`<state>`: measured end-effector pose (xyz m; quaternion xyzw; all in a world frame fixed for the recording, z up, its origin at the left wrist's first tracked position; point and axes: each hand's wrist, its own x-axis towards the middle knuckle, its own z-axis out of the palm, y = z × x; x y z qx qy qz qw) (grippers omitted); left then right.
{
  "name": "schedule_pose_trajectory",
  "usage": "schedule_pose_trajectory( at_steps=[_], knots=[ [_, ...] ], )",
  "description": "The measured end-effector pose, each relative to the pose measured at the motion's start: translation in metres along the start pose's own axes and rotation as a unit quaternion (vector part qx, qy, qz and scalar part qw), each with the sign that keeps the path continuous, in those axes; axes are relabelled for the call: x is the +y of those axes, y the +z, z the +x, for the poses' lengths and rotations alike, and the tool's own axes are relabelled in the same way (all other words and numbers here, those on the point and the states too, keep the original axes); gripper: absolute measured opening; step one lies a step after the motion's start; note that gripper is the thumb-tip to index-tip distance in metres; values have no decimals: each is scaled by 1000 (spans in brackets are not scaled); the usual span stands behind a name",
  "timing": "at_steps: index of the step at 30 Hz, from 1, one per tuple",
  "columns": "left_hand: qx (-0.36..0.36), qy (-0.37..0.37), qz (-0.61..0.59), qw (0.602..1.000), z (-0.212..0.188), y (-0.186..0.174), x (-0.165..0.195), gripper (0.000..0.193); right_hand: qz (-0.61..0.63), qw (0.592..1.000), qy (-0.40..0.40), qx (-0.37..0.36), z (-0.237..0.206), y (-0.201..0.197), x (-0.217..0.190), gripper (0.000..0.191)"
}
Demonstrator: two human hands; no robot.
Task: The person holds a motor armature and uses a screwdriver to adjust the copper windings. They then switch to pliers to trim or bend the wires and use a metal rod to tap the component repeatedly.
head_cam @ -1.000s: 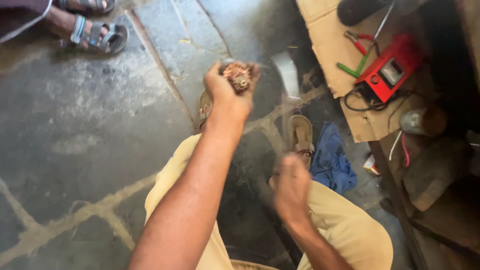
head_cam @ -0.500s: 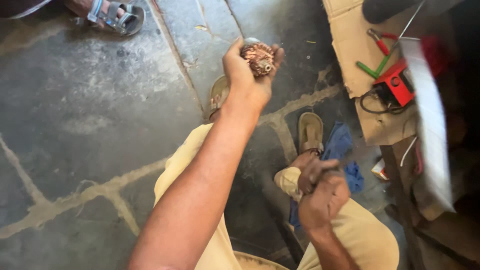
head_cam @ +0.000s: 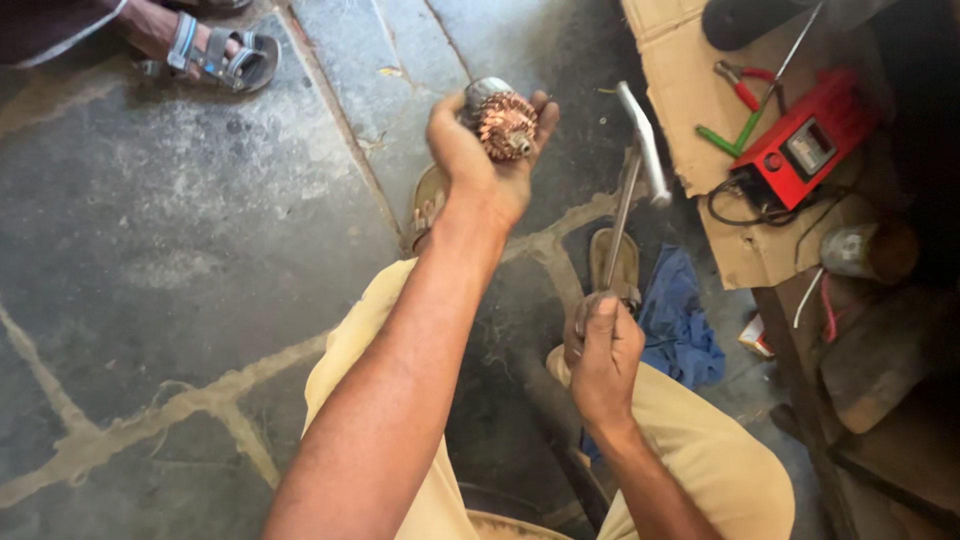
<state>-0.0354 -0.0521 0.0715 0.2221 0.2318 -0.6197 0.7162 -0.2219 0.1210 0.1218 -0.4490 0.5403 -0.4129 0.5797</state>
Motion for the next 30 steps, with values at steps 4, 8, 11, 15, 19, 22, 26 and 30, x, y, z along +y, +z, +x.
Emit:
schedule_pose_trajectory(
  at_steps=[4,8,11,15,19,22,26,30],
  knots=[
    [-36,-11,-6,999,-4,7,1,38,67,997,45,-1,3,2,-3,46],
    [-55,17,51,997,-12,11,0,34,44,999,2,-28,0,3,-2,46],
    [-13,47,145,988,-18,15,1,30,23,996,-56,-62,-3,2,-1,44],
    [-1,11,89,996,-22,21,7,23,-17,996,-60,-69,-5,0,3,44],
    [-11,9,52,999,-23,27,10,23,-49,996,47,-58,-4,3,12,37],
    [24,18,104,994,-23,27,9,23,-33,995,69,-66,-2,6,19,33],
    [104,71,141,982,-18,21,8,27,-59,997,0,-46,-8,1,15,35],
    [43,36,129,990,-7,11,7,26,60,975,-208,-51,-15,-6,4,33]
  ],
)
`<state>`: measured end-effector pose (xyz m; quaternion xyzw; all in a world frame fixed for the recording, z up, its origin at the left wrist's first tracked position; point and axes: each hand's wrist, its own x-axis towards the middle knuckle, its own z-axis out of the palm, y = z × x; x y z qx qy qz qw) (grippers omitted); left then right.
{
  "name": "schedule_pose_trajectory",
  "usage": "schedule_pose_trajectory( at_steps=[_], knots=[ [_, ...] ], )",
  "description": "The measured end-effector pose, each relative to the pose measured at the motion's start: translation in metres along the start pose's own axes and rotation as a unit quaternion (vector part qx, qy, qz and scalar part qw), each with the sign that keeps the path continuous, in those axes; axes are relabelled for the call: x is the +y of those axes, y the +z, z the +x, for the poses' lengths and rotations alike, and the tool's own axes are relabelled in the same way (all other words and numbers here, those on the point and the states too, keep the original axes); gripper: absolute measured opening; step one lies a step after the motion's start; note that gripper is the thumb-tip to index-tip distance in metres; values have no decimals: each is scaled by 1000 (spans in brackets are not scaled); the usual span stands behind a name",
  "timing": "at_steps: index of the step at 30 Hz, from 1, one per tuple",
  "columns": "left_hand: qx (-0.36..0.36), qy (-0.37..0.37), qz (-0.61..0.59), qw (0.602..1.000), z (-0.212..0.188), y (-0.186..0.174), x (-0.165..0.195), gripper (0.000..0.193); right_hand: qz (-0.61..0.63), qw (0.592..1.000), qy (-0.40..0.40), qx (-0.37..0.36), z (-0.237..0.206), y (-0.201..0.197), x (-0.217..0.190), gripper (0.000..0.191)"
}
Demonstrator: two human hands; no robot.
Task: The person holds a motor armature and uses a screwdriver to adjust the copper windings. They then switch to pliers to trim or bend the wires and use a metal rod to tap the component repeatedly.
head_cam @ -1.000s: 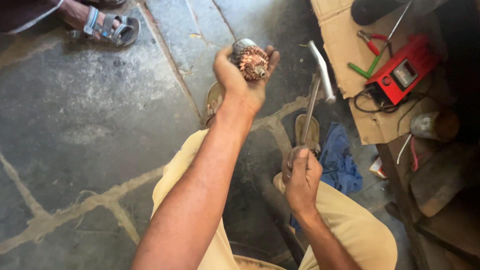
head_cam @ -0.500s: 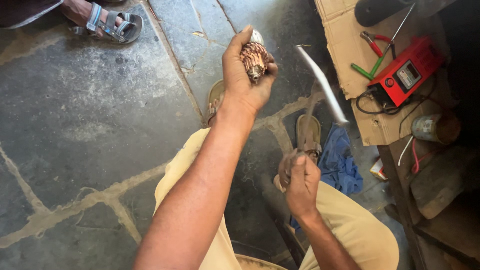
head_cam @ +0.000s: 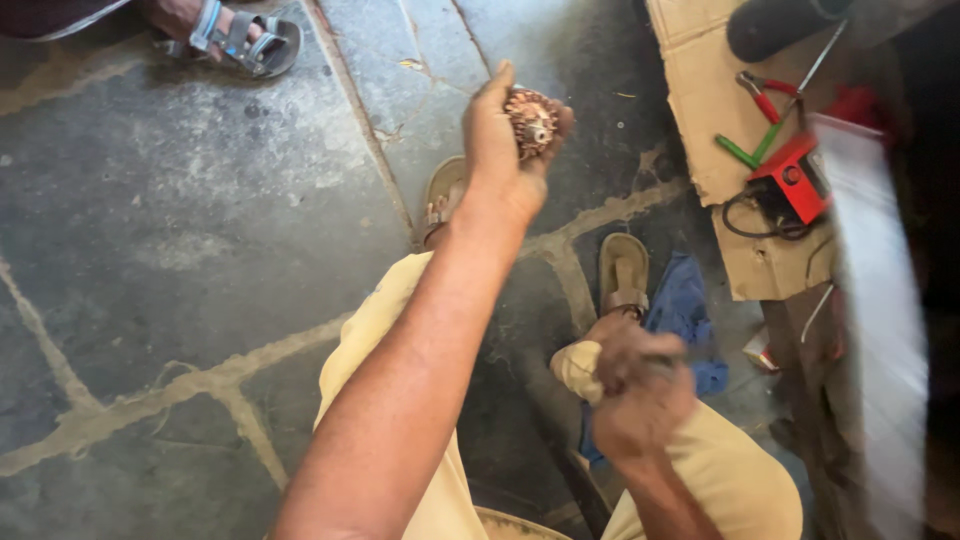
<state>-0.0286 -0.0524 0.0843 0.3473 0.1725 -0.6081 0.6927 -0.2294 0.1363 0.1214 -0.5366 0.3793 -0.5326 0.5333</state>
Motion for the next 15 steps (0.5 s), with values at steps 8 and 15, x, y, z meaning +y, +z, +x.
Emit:
schedule_pose_trajectory(
  at_steps=[8,15],
  knots=[
    [-17,-40,-46,998,13,-11,-15,34,-306,928,209,40,2,16,16,37],
    [7,-9,9,1000,12,-12,-12,30,76,997,0,-7,-12,10,-2,38]
  ],
)
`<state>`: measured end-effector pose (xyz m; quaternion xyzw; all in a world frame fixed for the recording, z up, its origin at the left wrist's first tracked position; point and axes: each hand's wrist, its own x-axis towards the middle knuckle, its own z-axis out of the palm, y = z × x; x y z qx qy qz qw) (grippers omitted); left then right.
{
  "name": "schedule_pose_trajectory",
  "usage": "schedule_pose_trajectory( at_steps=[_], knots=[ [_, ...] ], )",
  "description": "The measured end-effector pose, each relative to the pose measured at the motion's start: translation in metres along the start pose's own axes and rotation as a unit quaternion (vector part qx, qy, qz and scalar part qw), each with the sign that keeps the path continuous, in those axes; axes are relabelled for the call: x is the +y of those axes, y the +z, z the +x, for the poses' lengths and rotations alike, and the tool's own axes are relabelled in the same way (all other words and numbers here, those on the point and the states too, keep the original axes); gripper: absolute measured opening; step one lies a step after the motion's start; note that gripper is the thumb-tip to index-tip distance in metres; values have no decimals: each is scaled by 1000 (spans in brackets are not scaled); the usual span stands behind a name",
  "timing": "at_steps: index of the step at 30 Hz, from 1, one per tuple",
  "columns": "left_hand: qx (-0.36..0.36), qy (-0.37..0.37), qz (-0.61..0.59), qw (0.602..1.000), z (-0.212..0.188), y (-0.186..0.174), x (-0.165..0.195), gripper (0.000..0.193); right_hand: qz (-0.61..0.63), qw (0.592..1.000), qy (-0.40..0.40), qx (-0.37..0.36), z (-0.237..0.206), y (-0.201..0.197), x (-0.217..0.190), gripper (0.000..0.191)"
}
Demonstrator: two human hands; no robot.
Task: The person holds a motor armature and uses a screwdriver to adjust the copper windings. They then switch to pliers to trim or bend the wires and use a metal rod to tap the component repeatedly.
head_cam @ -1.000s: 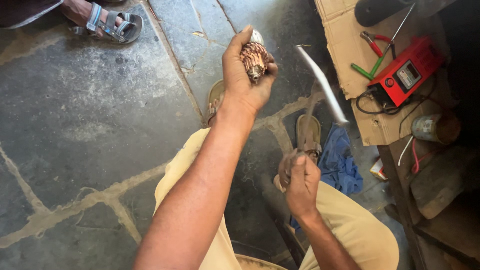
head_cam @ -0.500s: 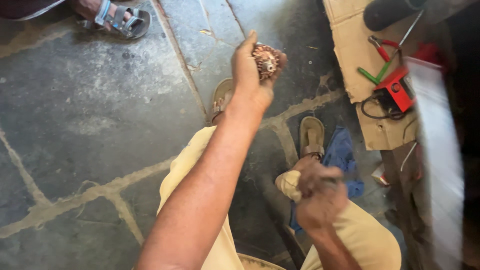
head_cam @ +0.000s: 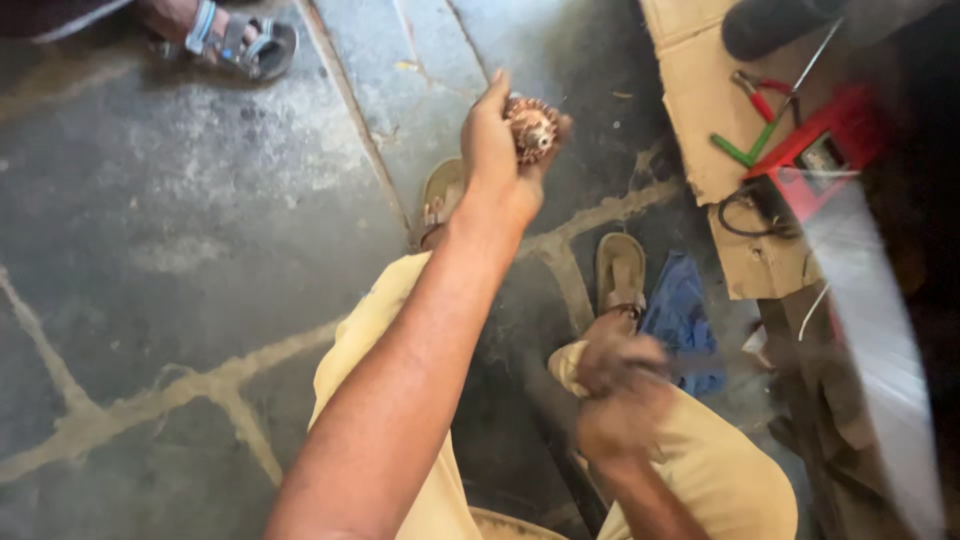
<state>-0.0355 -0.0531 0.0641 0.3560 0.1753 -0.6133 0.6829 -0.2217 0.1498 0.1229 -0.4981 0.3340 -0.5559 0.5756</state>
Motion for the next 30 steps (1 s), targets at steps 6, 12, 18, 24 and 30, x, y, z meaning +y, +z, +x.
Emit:
schedule_pose_trajectory(
  at_steps=[6,12,18,24,30],
  knots=[
    [-27,-23,-27,999,4,-2,-4,34,-281,946,156,48,14,15,-3,34],
    [-12,-4,-24,1000,1,-2,0,40,-166,983,50,53,16,11,-6,37],
    [-19,0,51,999,-27,13,10,59,-237,919,277,147,33,-9,8,36],
    [-223,44,251,941,-63,29,2,75,-107,956,220,165,70,-51,-35,45],
    [-328,2,442,835,-106,27,-42,76,70,931,258,248,85,-43,-29,56]
  ],
)
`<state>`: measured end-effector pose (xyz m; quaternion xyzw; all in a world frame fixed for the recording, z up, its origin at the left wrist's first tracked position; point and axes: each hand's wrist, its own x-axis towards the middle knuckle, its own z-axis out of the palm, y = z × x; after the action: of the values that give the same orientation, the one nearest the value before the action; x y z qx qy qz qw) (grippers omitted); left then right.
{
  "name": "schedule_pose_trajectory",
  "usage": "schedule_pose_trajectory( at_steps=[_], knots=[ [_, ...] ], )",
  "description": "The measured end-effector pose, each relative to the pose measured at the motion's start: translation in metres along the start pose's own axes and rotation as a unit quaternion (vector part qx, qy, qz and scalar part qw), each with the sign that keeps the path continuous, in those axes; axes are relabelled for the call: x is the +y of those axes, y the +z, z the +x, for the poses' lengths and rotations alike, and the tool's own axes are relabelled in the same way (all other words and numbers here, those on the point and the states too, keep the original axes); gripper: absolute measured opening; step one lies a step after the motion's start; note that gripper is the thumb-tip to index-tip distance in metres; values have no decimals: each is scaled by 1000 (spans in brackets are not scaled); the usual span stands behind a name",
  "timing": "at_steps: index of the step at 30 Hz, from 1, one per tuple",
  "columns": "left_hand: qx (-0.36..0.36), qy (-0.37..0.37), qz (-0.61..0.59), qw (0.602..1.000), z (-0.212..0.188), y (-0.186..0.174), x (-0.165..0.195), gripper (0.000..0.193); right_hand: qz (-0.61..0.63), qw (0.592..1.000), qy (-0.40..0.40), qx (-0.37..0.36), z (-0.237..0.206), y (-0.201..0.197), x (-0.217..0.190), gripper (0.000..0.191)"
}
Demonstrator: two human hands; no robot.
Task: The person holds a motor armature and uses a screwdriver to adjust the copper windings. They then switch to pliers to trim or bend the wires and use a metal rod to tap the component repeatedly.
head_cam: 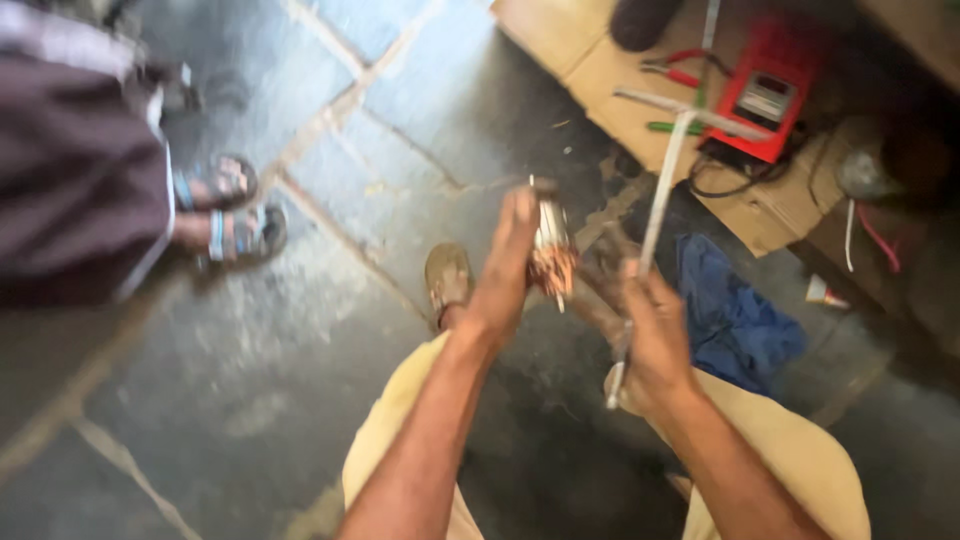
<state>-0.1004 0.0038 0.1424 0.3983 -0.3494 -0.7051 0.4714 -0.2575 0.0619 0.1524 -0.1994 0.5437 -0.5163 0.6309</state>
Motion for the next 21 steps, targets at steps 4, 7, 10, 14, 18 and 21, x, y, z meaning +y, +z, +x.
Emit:
schedule_pose_trajectory(
  at_steps=[4,7,10,14,18,21],
  knots=[
    [-106,66,227,966,-20,31,-1,85,75,996,3,-52,-1,-7,1,58],
    [-152,-95,110,978,-30,44,22,106,95,993,31,-65,1,-23,-4,58],
    [-131,-126,25,983,-38,46,68,114,156,978,100,-95,8,-38,-8,58],
    [-95,-19,-201,975,-66,31,142,119,200,969,66,-132,17,-48,-15,56],
    [-129,70,-354,924,-131,-8,194,114,201,970,34,-133,15,-49,-26,51],
    [54,76,-101,991,-203,-52,204,110,187,973,15,-133,10,-46,-29,50]
  ],
)
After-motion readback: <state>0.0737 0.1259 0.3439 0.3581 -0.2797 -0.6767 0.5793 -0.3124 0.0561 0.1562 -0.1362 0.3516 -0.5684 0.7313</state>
